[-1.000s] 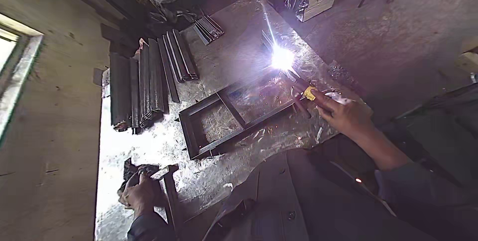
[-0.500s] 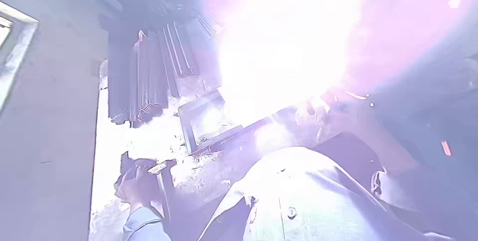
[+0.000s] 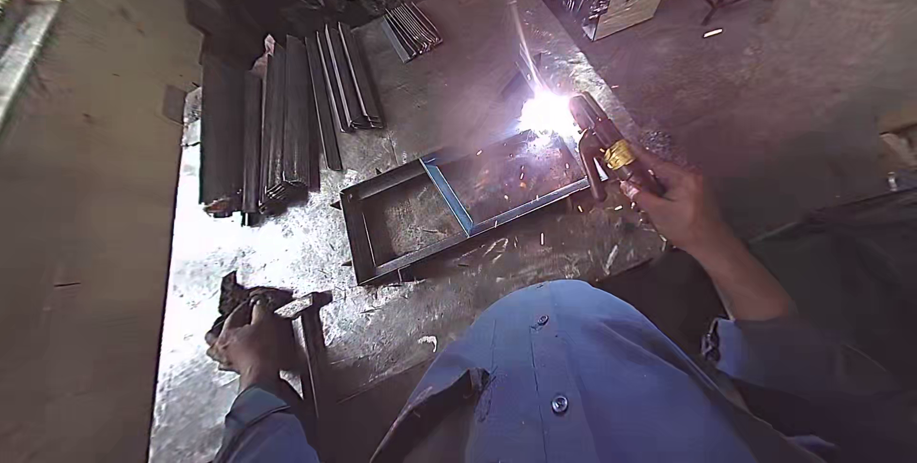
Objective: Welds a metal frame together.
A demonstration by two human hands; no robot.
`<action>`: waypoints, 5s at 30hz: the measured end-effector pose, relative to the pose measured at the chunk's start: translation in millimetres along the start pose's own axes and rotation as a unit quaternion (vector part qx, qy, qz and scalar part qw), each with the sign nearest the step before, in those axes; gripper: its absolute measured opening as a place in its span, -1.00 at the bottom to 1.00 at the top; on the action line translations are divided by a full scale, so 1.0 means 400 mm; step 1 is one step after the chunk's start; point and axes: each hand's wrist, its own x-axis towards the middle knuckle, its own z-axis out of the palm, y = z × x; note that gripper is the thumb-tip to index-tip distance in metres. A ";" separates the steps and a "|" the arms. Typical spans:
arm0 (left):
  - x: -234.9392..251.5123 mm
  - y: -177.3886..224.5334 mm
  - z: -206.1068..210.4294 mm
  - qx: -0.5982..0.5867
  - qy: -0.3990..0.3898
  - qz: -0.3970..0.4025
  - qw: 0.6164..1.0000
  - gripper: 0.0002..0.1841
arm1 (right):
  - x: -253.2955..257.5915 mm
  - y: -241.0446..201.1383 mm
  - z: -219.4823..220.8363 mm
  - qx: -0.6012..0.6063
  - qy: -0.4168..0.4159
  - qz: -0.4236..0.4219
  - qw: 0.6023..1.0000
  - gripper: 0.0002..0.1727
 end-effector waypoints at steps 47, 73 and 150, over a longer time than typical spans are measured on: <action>0.005 -0.003 0.006 -0.010 0.009 0.012 1.000 -0.49 | 0.002 -0.063 -0.034 -0.053 -0.012 -0.022 0.998 -0.36; 0.006 -0.006 0.007 -0.019 0.004 0.009 1.000 -0.47 | 0.004 -0.050 -0.021 -0.073 -0.029 0.016 0.997 -0.39; -0.007 0.006 0.001 -0.023 0.006 0.016 1.000 -0.47 | 0.001 -0.038 -0.006 -0.059 -0.023 0.023 0.998 -0.46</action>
